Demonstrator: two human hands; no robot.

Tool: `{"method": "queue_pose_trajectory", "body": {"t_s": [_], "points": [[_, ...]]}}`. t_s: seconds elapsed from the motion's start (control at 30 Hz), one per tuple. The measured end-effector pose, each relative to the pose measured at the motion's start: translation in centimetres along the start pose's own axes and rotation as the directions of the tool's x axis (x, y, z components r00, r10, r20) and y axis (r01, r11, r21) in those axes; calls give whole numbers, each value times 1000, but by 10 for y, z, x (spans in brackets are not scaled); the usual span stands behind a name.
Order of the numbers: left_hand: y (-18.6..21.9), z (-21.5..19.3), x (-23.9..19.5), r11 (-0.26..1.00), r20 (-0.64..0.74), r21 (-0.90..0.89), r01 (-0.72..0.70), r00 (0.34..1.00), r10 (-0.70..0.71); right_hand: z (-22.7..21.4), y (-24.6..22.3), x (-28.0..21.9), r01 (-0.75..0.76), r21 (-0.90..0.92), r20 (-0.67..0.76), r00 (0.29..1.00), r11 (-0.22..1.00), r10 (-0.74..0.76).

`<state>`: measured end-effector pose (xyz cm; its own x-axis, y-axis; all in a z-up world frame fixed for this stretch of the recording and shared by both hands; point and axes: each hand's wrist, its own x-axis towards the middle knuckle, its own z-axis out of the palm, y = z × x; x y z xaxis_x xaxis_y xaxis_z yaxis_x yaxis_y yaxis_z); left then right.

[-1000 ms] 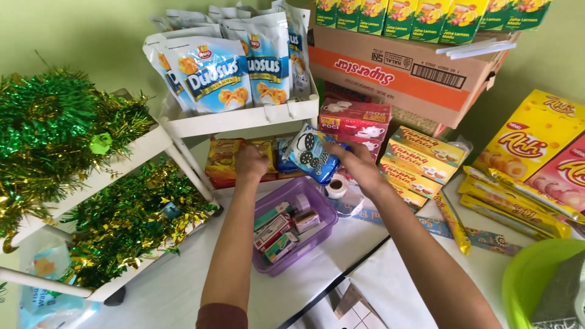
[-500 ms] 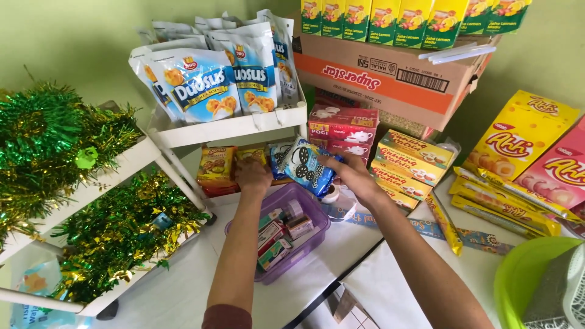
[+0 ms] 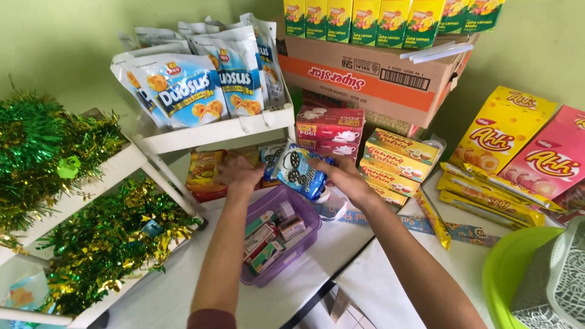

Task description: Assembling a gift hamper by carefully arranging and gluing various food products into a basket.

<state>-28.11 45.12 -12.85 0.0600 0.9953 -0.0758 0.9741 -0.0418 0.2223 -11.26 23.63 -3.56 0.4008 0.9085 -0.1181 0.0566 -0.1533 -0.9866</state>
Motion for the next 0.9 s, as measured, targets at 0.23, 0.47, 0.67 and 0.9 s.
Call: {"method": "queue_pose_trajectory", "body": {"t_s": [0.23,0.47,0.67,0.9], "points": [[-10,-67,-86,946,-91,-292,-141,989,120,7,1,-5,-7,19,10,1000,1000,7],[-22,-118,-177,914,50,-369,-166,979,198,-13,22,-4,-64,80,-128,989,995,74],[-6,-159,-262,819,91,-555,-146,968,235,-24,-2,-53,18,301,-316,945,954,82],[67,-122,-301,491,-237,-697,-522,814,530,-84,7,-97,243,323,-531,846,915,-38]]}}
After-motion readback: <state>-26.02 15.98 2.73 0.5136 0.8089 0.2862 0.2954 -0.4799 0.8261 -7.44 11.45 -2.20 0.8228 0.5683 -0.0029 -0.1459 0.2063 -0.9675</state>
